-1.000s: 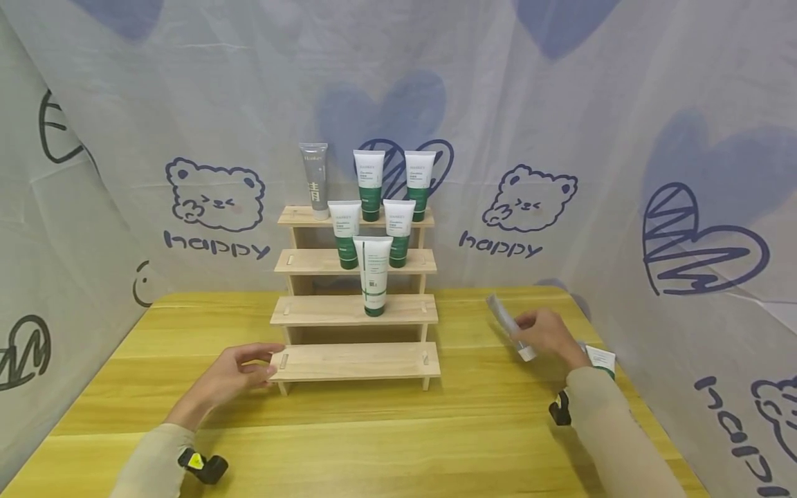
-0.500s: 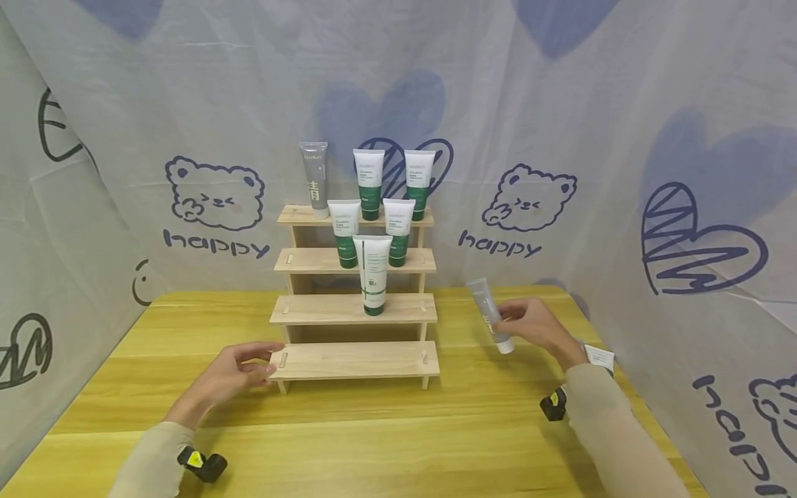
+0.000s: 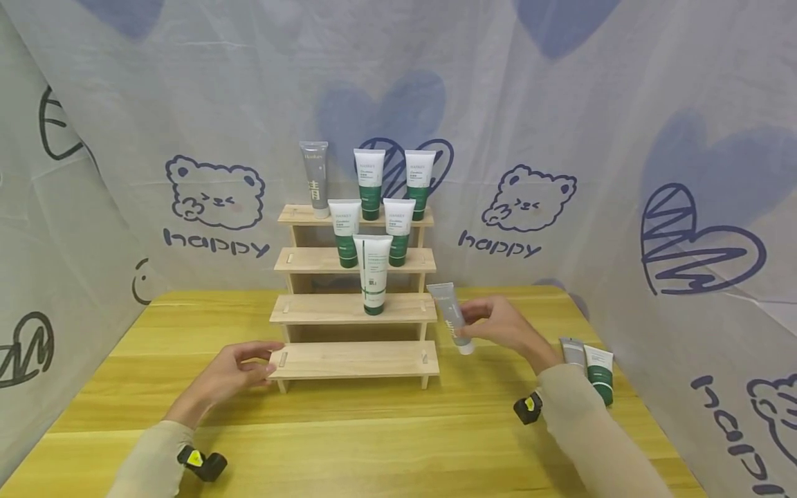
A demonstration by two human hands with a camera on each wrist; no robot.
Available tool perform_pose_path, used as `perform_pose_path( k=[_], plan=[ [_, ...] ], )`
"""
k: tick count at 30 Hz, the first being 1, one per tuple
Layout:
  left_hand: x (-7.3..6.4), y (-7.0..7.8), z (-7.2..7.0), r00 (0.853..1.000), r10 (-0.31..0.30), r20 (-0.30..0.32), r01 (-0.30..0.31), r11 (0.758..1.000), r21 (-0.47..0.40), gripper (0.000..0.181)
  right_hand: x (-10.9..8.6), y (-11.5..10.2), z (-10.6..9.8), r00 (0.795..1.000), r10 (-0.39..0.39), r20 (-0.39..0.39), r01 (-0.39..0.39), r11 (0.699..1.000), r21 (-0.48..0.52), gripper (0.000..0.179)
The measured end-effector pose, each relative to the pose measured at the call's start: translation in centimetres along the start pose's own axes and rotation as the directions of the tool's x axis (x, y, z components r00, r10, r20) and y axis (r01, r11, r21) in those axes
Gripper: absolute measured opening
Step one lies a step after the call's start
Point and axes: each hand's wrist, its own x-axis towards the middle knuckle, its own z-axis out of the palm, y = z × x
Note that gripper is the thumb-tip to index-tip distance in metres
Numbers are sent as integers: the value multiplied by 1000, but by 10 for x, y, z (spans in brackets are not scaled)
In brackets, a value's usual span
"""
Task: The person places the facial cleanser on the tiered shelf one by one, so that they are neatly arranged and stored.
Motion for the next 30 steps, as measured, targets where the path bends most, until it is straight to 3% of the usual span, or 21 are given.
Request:
perform_pose_path(
  k=[16,30],
  plan=[
    [-1,1,0,1000,-4,-4,4,1000,19,49,14,-41,54,981,-166,96,154,981,120,45],
    [-1,1,0,1000,-13,0,13,1000,-6,50,35,-74,130,958,-269,99,236,936,262,42]
  ],
)
